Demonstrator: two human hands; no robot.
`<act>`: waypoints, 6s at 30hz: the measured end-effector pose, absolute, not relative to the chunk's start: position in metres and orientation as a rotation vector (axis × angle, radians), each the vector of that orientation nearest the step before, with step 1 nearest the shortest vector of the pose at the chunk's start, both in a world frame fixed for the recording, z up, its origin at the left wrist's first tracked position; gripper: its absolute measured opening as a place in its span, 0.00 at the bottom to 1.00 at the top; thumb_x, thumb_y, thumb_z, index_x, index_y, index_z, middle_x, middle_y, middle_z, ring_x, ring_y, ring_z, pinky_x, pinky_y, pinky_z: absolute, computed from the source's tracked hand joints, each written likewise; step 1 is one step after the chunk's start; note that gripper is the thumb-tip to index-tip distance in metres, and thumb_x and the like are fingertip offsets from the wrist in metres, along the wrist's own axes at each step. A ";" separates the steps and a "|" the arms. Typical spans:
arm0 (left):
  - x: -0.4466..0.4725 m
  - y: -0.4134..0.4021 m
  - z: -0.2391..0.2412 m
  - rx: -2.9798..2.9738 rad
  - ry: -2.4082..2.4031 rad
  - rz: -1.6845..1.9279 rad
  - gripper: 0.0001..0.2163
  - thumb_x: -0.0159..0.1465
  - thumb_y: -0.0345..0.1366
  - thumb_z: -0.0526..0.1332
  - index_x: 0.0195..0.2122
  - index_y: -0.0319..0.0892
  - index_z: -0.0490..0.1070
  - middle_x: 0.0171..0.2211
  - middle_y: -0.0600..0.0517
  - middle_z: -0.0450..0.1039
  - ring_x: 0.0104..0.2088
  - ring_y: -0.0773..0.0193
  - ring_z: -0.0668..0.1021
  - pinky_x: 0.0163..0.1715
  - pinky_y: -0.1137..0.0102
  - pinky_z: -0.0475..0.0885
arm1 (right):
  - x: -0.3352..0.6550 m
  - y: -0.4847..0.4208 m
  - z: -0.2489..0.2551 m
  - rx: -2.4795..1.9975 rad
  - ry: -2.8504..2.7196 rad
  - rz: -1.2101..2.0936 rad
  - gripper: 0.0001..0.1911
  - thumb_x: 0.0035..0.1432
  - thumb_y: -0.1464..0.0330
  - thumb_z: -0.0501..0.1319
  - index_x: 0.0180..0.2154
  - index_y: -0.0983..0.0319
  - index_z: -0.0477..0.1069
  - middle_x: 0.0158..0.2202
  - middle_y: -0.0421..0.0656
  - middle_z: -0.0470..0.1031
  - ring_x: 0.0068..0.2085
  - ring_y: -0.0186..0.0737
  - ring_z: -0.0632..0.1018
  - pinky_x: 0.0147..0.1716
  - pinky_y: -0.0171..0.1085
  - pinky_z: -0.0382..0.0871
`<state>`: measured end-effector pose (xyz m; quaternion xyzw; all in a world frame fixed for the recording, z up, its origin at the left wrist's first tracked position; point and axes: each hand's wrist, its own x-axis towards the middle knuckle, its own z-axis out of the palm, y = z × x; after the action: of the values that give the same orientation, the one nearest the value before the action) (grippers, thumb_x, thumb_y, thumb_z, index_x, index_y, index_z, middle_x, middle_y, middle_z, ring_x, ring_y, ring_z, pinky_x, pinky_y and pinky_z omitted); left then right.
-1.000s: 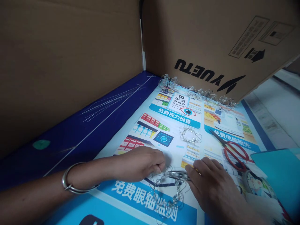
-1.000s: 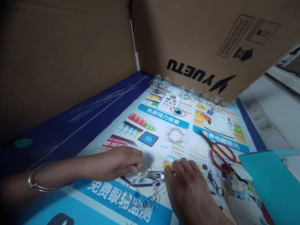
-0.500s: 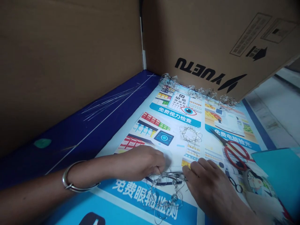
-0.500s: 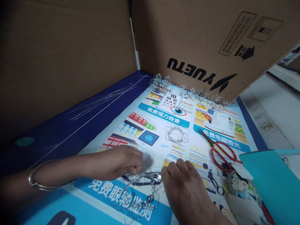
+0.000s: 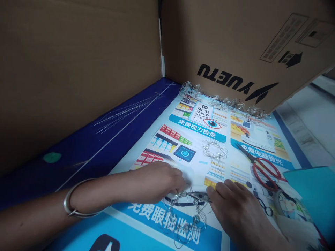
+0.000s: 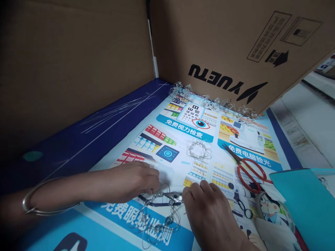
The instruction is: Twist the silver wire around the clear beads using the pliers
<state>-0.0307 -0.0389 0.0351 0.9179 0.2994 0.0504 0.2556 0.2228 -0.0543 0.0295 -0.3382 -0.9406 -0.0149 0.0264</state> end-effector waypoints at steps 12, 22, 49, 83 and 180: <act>-0.029 -0.047 0.032 2.574 1.009 -0.002 0.05 0.57 0.26 0.53 0.28 0.43 0.65 0.29 0.52 0.69 0.28 0.60 0.72 0.23 0.68 0.55 | 0.225 -0.052 0.027 -1.036 -2.885 -0.039 0.08 0.53 0.76 0.56 0.35 0.59 0.66 0.29 0.39 0.65 0.31 0.38 0.63 0.29 0.38 0.50; -0.030 -0.045 0.037 2.474 1.041 0.011 0.07 0.58 0.26 0.52 0.28 0.43 0.67 0.29 0.51 0.69 0.28 0.61 0.72 0.25 0.70 0.58 | 0.224 -0.051 0.027 -1.047 -2.899 -0.076 0.06 0.53 0.75 0.57 0.33 0.59 0.66 0.28 0.39 0.64 0.30 0.39 0.62 0.30 0.39 0.49; -0.032 -0.037 0.024 2.394 0.771 0.316 0.08 0.59 0.23 0.52 0.28 0.42 0.66 0.31 0.54 0.71 0.32 0.65 0.72 0.30 0.73 0.61 | 0.220 -0.050 0.045 -0.996 -2.904 -0.208 0.09 0.51 0.77 0.55 0.35 0.61 0.68 0.30 0.42 0.65 0.32 0.42 0.64 0.32 0.41 0.56; -0.029 -0.040 0.026 2.336 0.745 0.313 0.10 0.57 0.22 0.51 0.29 0.41 0.68 0.29 0.53 0.71 0.31 0.64 0.72 0.35 0.71 0.63 | 0.216 -0.057 0.045 -0.812 -2.868 -0.358 0.11 0.51 0.79 0.54 0.38 0.65 0.69 0.29 0.44 0.67 0.33 0.41 0.67 0.31 0.40 0.59; -0.024 -0.050 0.029 2.329 0.969 0.214 0.04 0.62 0.29 0.51 0.35 0.43 0.63 0.31 0.53 0.70 0.29 0.65 0.72 0.26 0.73 0.59 | 0.199 0.008 0.070 -0.973 -3.253 0.655 0.04 0.50 0.69 0.57 0.26 0.59 0.70 0.26 0.38 0.71 0.31 0.34 0.71 0.29 0.33 0.56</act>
<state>-0.0243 -0.0499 0.0294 0.8774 0.3652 0.0806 0.3004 0.1995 0.0077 0.0696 -0.2779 -0.9290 0.1870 -0.1574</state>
